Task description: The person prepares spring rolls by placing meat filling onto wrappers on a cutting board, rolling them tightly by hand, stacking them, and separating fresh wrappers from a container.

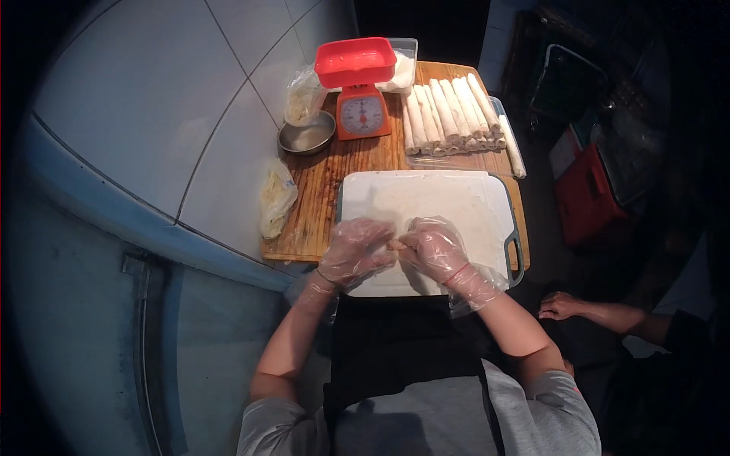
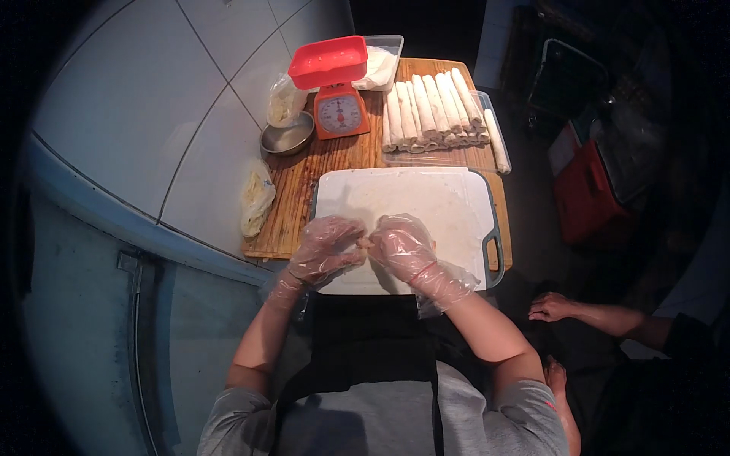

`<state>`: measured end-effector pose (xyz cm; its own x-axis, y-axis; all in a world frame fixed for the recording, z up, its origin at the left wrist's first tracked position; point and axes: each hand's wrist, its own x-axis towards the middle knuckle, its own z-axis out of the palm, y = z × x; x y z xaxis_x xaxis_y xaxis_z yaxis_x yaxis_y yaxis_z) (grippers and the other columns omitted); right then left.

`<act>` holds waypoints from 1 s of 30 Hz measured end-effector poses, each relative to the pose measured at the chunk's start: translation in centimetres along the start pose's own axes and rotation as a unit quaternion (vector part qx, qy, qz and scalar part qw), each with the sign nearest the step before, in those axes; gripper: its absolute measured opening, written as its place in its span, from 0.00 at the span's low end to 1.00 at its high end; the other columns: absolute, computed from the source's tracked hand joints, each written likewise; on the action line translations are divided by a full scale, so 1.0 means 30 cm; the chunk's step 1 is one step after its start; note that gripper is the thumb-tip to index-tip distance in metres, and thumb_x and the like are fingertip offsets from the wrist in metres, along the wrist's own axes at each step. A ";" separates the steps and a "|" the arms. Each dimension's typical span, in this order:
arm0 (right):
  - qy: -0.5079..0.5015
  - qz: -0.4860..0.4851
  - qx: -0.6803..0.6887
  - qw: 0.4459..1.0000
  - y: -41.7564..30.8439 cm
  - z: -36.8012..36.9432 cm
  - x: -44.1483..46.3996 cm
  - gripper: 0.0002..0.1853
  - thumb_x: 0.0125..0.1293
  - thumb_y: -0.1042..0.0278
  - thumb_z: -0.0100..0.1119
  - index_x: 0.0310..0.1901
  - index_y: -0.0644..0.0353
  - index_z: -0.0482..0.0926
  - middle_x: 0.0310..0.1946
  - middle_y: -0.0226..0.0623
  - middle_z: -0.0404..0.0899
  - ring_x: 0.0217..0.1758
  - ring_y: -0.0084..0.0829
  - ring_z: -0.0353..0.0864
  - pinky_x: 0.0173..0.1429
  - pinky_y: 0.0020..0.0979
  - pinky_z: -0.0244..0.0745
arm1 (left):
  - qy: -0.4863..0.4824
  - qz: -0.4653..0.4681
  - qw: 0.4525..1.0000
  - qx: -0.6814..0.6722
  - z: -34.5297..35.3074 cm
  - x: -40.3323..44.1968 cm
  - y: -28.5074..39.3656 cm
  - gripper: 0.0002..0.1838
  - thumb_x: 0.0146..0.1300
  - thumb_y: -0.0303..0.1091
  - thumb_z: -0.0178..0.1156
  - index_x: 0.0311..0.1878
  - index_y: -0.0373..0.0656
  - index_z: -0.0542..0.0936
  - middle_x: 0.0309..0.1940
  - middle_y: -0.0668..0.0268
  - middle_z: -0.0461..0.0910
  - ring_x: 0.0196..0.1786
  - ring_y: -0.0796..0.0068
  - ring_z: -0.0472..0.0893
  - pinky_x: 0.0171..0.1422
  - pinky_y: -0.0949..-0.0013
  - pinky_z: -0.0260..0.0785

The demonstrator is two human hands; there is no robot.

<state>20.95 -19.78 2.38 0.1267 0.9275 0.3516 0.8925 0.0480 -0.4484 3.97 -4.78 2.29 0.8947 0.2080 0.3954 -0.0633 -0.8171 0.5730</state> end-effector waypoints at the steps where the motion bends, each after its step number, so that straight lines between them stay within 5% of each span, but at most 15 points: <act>1: -0.008 0.003 0.020 1.000 -0.002 -0.009 0.003 0.11 0.56 0.59 0.73 0.32 0.58 0.85 0.26 0.42 0.79 0.37 0.44 0.81 0.45 0.44 0.74 | 0.021 0.011 1.000 0.016 -0.009 -0.016 -0.008 0.31 0.50 0.45 0.76 0.56 0.38 0.82 0.52 0.52 0.83 0.56 0.49 0.81 0.61 0.54 0.72; 5: 0.019 0.003 0.004 1.000 0.006 -0.016 0.006 0.20 0.59 0.50 0.68 0.22 0.59 0.84 0.26 0.47 0.80 0.37 0.48 0.81 0.50 0.46 0.74 | 0.054 -0.031 0.997 0.043 -0.101 -0.098 -0.033 0.30 0.52 0.39 0.75 0.59 0.40 0.81 0.57 0.55 0.81 0.62 0.54 0.79 0.65 0.56 0.73; 10: -0.041 0.056 0.026 0.997 -0.011 0.039 0.032 0.15 0.58 0.52 0.70 0.27 0.57 0.85 0.29 0.43 0.79 0.40 0.49 0.81 0.52 0.46 0.75 | 0.106 -0.163 0.974 -0.120 -0.126 -0.130 -0.034 0.25 0.55 0.26 0.71 0.59 0.39 0.81 0.57 0.58 0.81 0.61 0.63 0.80 0.69 0.63 0.73; 13: -0.010 0.023 -0.005 1.000 -0.019 -0.006 0.027 0.12 0.57 0.55 0.70 0.29 0.56 0.85 0.29 0.41 0.78 0.41 0.48 0.81 0.50 0.47 0.75 | 0.089 -0.125 0.984 -0.089 -0.097 -0.099 -0.007 0.19 0.57 0.35 0.72 0.52 0.41 0.84 0.52 0.57 0.84 0.55 0.54 0.83 0.59 0.54 0.74; 16: 0.001 0.003 -0.021 1.000 -0.011 -0.028 -0.003 0.11 0.57 0.56 0.70 0.30 0.55 0.86 0.30 0.40 0.78 0.40 0.46 0.81 0.47 0.47 0.75 | 0.082 0.027 0.996 0.033 -0.026 -0.034 0.024 0.17 0.59 0.41 0.70 0.50 0.44 0.85 0.46 0.60 0.86 0.51 0.56 0.84 0.55 0.56 0.74; 21: 0.003 0.010 -0.045 0.999 0.005 -0.022 -0.034 0.12 0.56 0.53 0.71 0.31 0.53 0.86 0.31 0.38 0.78 0.39 0.43 0.80 0.45 0.45 0.75 | 0.015 0.011 1.000 0.012 0.015 0.029 0.037 0.14 0.59 0.44 0.66 0.42 0.45 0.85 0.35 0.59 0.84 0.41 0.54 0.83 0.47 0.54 0.71; 28: 0.059 -0.002 -0.042 0.997 0.018 0.020 -0.039 0.10 0.56 0.52 0.70 0.28 0.48 0.87 0.30 0.36 0.78 0.36 0.41 0.80 0.42 0.44 0.75 | -0.032 0.040 0.998 0.024 0.003 0.055 0.036 0.17 0.57 0.46 0.69 0.44 0.45 0.86 0.40 0.60 0.86 0.44 0.53 0.83 0.49 0.55 0.71; 30: 0.004 0.013 -0.053 0.998 0.031 0.010 -0.040 0.11 0.55 0.56 0.73 0.36 0.50 0.89 0.30 0.35 0.80 0.38 0.41 0.82 0.46 0.42 0.77 | -0.037 0.032 0.999 0.007 0.023 0.052 0.006 0.16 0.59 0.46 0.67 0.44 0.45 0.86 0.38 0.60 0.85 0.44 0.53 0.82 0.48 0.54 0.72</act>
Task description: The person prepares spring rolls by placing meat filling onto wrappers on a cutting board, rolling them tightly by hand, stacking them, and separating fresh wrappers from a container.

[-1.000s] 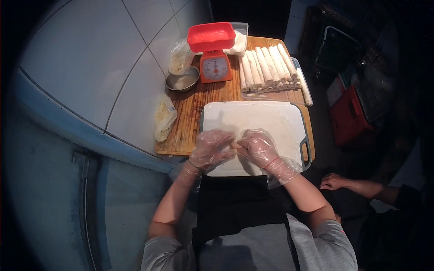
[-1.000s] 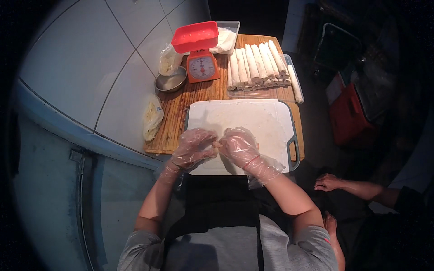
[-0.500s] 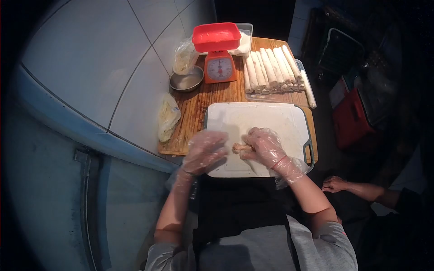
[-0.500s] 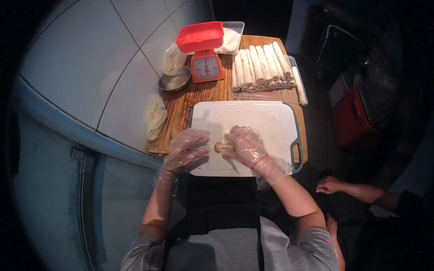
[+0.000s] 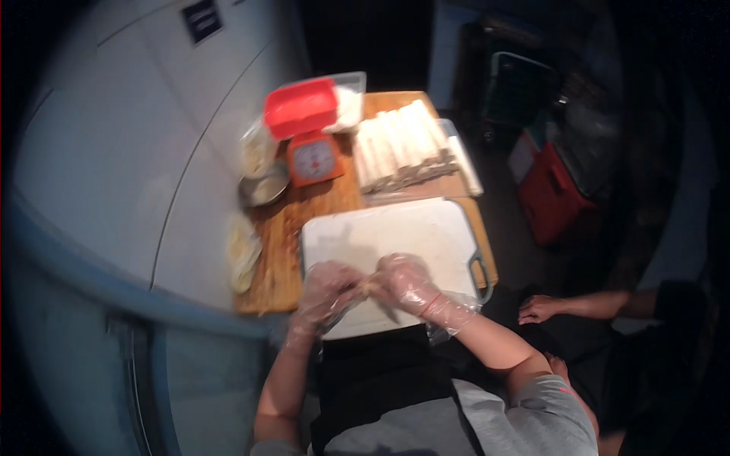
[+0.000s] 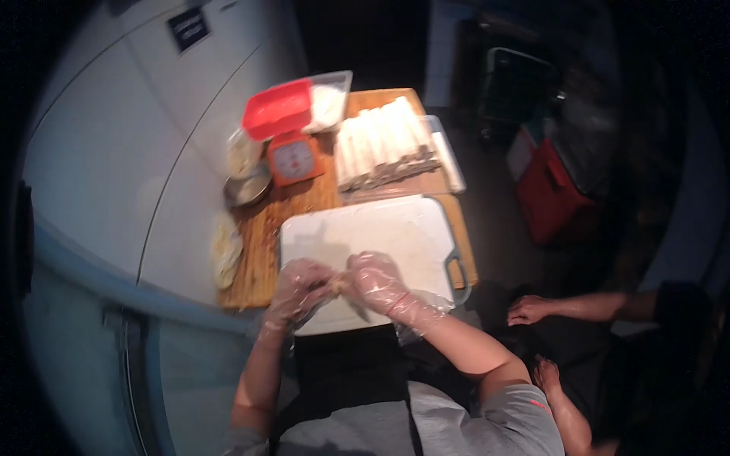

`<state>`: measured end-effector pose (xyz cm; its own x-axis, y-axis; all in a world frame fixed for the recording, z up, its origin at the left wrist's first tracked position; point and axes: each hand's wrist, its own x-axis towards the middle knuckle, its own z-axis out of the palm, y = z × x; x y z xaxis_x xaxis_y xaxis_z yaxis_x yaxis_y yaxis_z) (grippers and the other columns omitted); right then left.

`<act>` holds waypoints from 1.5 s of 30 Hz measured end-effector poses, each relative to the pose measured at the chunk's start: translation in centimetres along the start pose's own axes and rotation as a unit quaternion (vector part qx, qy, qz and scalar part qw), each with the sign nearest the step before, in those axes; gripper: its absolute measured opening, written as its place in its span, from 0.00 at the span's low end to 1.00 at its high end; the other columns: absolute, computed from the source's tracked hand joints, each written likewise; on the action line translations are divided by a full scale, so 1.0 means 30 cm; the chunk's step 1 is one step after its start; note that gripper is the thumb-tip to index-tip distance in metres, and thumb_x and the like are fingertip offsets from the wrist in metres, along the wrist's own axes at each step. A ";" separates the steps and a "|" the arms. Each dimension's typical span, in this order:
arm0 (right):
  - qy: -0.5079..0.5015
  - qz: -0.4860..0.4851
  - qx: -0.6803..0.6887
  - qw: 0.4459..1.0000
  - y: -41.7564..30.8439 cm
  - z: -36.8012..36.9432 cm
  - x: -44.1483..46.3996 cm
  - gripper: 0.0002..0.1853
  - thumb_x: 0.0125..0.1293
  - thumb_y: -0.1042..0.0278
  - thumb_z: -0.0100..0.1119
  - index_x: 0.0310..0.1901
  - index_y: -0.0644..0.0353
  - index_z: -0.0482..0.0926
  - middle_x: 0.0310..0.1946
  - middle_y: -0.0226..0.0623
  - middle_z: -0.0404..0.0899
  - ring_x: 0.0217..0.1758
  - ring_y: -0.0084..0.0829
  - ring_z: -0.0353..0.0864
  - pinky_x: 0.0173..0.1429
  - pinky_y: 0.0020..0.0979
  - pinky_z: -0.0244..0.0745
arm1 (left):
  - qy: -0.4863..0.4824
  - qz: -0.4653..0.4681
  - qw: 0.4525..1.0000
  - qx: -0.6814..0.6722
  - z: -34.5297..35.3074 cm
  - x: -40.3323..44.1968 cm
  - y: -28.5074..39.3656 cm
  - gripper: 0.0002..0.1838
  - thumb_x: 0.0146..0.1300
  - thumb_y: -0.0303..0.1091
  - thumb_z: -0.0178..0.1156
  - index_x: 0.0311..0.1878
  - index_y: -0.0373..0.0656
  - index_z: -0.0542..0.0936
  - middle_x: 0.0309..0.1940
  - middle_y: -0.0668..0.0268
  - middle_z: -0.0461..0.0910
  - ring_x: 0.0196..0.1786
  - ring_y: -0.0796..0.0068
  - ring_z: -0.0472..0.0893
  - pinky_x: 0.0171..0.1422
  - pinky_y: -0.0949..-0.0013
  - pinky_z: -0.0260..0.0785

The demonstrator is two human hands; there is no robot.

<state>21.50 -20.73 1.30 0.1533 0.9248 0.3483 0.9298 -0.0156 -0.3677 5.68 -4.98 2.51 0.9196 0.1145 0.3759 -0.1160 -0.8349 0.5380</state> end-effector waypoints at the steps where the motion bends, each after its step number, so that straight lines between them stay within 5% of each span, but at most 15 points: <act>1: -0.001 -0.028 0.021 0.999 0.016 -0.018 0.005 0.13 0.55 0.55 0.73 0.39 0.50 0.88 0.32 0.36 0.80 0.39 0.41 0.81 0.47 0.43 0.76 | 0.003 0.006 1.000 -0.018 -0.001 0.004 -0.002 0.17 0.58 0.46 0.68 0.44 0.44 0.86 0.38 0.59 0.85 0.44 0.52 0.82 0.48 0.54 0.72; 7: -0.003 -0.078 0.116 0.990 0.108 -0.051 -0.044 0.21 0.55 0.52 0.73 0.47 0.53 0.86 0.44 0.40 0.80 0.50 0.43 0.79 0.56 0.44 0.73 | 0.015 0.011 1.000 -0.008 0.004 0.034 0.026 0.20 0.50 0.44 0.72 0.43 0.41 0.86 0.38 0.55 0.83 0.43 0.50 0.82 0.48 0.53 0.74; 14: 0.053 -0.089 0.134 0.986 0.108 -0.039 -0.056 0.16 0.60 0.54 0.70 0.46 0.54 0.86 0.40 0.38 0.81 0.42 0.43 0.81 0.48 0.42 0.74 | 0.042 -0.035 0.998 -0.028 0.022 0.022 0.031 0.13 0.48 0.37 0.72 0.37 0.43 0.88 0.34 0.57 0.83 0.40 0.52 0.82 0.46 0.54 0.73; 45: 0.096 -0.108 0.114 0.983 0.122 -0.006 -0.060 0.17 0.61 0.52 0.70 0.45 0.54 0.84 0.40 0.38 0.80 0.43 0.42 0.82 0.49 0.42 0.75 | 0.052 -0.052 0.996 -0.043 0.048 -0.005 0.000 0.14 0.50 0.36 0.72 0.40 0.42 0.87 0.37 0.57 0.81 0.43 0.54 0.80 0.49 0.55 0.72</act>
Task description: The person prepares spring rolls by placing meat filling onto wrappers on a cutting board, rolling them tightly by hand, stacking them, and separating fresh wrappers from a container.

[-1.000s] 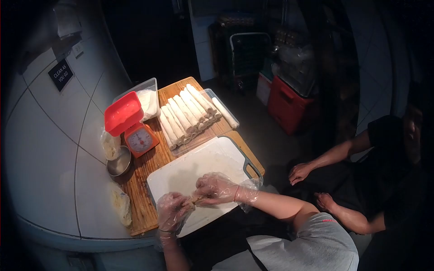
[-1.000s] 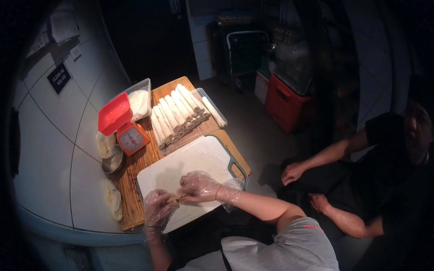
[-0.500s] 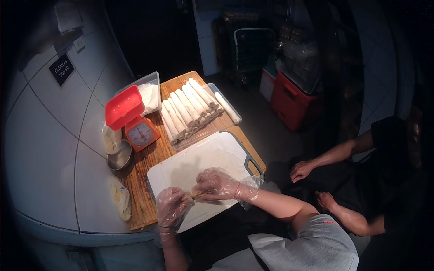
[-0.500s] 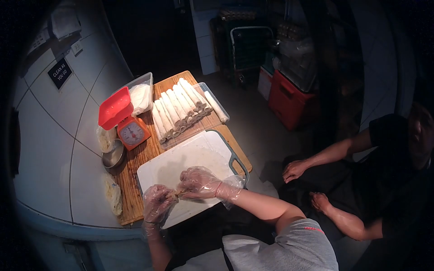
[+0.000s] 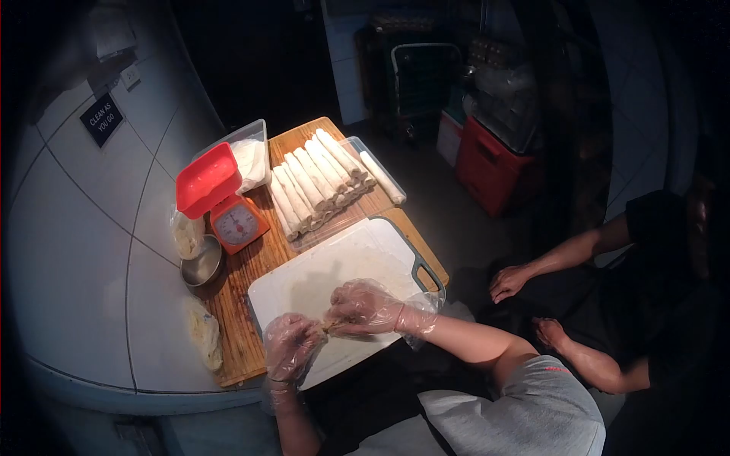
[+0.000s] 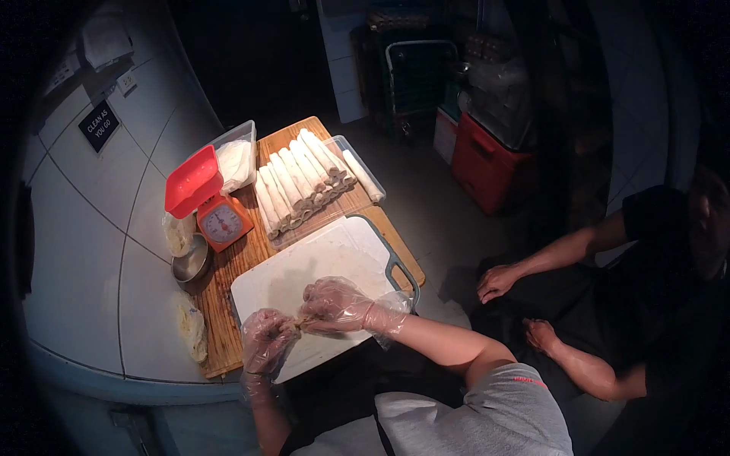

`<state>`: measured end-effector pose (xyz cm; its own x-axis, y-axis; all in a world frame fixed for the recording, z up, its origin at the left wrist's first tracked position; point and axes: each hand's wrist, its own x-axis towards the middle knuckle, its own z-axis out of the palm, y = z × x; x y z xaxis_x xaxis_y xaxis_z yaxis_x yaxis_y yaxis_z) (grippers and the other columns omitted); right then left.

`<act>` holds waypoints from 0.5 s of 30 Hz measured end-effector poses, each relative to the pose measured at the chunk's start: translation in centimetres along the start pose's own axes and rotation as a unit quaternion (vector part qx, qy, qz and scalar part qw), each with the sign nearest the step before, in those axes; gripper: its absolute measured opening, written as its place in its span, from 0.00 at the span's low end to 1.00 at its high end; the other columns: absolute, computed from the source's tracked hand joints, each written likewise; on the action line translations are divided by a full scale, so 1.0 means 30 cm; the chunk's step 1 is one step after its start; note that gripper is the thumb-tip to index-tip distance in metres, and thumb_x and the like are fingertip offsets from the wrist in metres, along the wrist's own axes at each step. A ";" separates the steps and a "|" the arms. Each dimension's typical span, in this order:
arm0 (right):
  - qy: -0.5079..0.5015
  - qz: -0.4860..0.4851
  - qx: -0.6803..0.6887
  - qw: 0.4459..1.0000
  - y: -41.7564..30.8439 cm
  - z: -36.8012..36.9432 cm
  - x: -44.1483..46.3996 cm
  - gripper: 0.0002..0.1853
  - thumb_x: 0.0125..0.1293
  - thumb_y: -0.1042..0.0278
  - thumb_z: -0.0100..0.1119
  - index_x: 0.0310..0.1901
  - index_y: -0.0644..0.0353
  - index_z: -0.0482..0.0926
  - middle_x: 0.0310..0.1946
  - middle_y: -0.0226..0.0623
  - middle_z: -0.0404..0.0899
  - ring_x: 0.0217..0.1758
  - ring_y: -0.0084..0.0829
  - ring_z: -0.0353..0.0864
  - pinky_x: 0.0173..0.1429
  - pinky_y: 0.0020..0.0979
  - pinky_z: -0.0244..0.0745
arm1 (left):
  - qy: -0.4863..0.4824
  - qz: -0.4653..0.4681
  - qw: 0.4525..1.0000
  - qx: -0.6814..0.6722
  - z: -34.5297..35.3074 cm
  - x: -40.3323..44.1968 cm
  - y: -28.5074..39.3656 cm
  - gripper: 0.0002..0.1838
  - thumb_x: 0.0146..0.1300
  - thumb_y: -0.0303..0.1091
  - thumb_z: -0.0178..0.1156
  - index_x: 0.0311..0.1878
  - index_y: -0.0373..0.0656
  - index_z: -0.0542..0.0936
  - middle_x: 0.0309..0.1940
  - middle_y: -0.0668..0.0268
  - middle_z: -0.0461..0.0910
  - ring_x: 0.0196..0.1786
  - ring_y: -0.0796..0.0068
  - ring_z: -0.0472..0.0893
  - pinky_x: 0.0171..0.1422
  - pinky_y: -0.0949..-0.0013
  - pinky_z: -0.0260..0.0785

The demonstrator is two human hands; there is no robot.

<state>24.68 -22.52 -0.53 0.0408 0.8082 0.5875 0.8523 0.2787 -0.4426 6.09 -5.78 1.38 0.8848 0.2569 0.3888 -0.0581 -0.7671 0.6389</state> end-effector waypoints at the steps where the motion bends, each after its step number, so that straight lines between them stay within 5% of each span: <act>1: 0.002 0.000 -0.001 1.000 0.001 0.001 -0.001 0.17 0.61 0.52 0.70 0.45 0.54 0.84 0.40 0.38 0.80 0.43 0.42 0.81 0.49 0.42 0.75 | -0.017 -0.001 1.000 0.009 -0.010 0.002 0.001 0.14 0.50 0.34 0.73 0.41 0.41 0.87 0.39 0.57 0.81 0.44 0.56 0.80 0.50 0.57 0.73; 15: -0.004 0.009 0.000 1.000 0.000 0.001 -0.005 0.15 0.61 0.54 0.70 0.45 0.53 0.84 0.41 0.38 0.80 0.43 0.43 0.81 0.50 0.42 0.75 | 0.016 0.012 1.000 0.000 -0.003 0.007 0.022 0.13 0.49 0.35 0.73 0.38 0.42 0.87 0.36 0.57 0.82 0.41 0.52 0.81 0.47 0.54 0.73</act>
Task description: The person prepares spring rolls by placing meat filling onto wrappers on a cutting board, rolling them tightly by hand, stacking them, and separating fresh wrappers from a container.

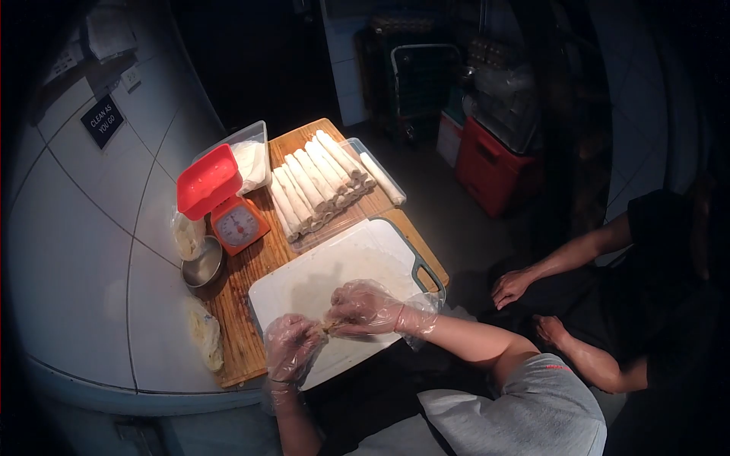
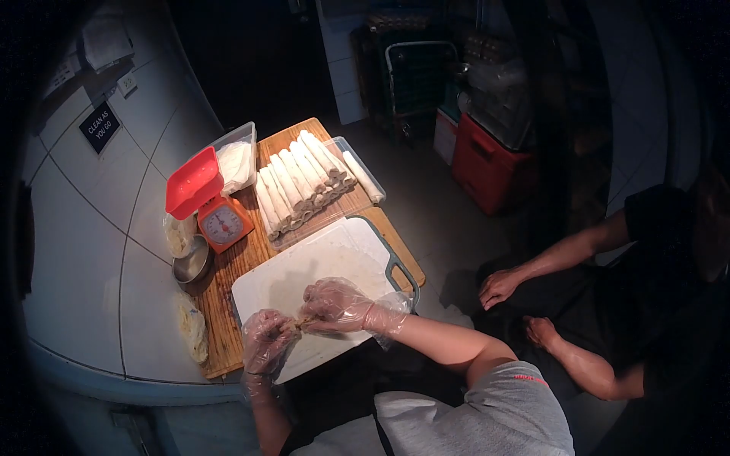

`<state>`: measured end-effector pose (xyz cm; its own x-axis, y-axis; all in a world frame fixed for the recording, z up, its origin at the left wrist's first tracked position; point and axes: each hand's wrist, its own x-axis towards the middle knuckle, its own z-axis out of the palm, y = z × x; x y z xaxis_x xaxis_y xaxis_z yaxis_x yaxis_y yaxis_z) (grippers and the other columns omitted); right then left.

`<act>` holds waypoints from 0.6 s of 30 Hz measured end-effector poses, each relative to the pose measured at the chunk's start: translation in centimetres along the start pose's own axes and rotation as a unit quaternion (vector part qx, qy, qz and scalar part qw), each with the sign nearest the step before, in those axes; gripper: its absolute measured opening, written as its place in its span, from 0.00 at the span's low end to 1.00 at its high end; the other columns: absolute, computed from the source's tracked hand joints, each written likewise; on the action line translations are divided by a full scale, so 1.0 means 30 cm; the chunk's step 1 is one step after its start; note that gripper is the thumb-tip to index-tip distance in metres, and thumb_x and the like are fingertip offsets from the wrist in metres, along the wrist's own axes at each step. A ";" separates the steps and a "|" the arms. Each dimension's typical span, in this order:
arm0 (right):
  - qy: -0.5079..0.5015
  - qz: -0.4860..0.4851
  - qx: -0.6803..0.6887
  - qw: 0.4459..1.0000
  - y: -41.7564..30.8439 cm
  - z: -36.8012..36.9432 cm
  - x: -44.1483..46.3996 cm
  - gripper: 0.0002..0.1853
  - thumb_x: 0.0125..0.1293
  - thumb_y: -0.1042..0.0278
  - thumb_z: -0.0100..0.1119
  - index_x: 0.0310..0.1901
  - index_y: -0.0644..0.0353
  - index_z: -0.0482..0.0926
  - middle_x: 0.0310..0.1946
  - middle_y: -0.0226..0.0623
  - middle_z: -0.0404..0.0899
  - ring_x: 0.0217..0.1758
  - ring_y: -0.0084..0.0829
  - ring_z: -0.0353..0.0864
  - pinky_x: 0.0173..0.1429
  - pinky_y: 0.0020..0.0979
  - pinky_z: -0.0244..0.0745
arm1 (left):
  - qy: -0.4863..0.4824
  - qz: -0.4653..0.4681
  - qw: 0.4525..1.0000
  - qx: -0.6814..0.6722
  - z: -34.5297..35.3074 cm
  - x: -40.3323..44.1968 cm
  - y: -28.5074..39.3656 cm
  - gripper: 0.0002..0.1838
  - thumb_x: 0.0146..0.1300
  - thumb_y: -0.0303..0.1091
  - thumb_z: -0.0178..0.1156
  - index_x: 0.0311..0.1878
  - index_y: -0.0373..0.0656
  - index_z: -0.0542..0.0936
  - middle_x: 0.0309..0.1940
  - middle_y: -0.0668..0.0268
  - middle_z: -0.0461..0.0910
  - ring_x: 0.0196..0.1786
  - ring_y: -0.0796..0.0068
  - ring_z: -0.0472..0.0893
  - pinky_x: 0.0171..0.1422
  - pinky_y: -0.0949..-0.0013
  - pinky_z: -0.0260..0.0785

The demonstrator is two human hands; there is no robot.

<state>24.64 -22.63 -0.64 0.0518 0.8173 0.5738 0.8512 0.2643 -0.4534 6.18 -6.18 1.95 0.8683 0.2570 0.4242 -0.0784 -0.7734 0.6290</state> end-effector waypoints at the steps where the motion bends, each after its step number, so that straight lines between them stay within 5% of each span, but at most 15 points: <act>1: -0.001 0.001 0.002 1.000 -0.001 -0.001 0.000 0.15 0.61 0.54 0.70 0.45 0.53 0.84 0.41 0.38 0.80 0.44 0.43 0.81 0.50 0.42 0.75 | 0.004 0.000 1.000 -0.001 0.004 -0.005 -0.007 0.13 0.49 0.36 0.73 0.38 0.42 0.87 0.35 0.57 0.82 0.41 0.52 0.81 0.47 0.54 0.73; 14: -0.013 0.004 0.006 1.000 -0.004 -0.007 0.002 0.16 0.63 0.51 0.69 0.45 0.52 0.84 0.42 0.39 0.80 0.45 0.44 0.81 0.52 0.42 0.74 | -0.047 -0.016 0.999 0.003 -0.013 -0.005 -0.008 0.17 0.49 0.32 0.75 0.44 0.40 0.86 0.43 0.58 0.80 0.48 0.59 0.80 0.53 0.60 0.75; 18: -0.010 0.011 0.002 1.000 -0.002 -0.001 -0.002 0.18 0.62 0.50 0.69 0.46 0.52 0.84 0.42 0.40 0.80 0.45 0.44 0.81 0.52 0.42 0.74 | -0.001 0.013 1.000 0.001 0.000 0.011 0.014 0.15 0.48 0.36 0.74 0.39 0.43 0.86 0.35 0.58 0.82 0.41 0.53 0.81 0.46 0.54 0.73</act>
<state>24.60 -22.69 -0.63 0.0604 0.8325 0.5507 0.8478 0.2484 -0.4685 6.42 -6.41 2.34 0.8673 0.2357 0.4385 -0.0996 -0.7809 0.6167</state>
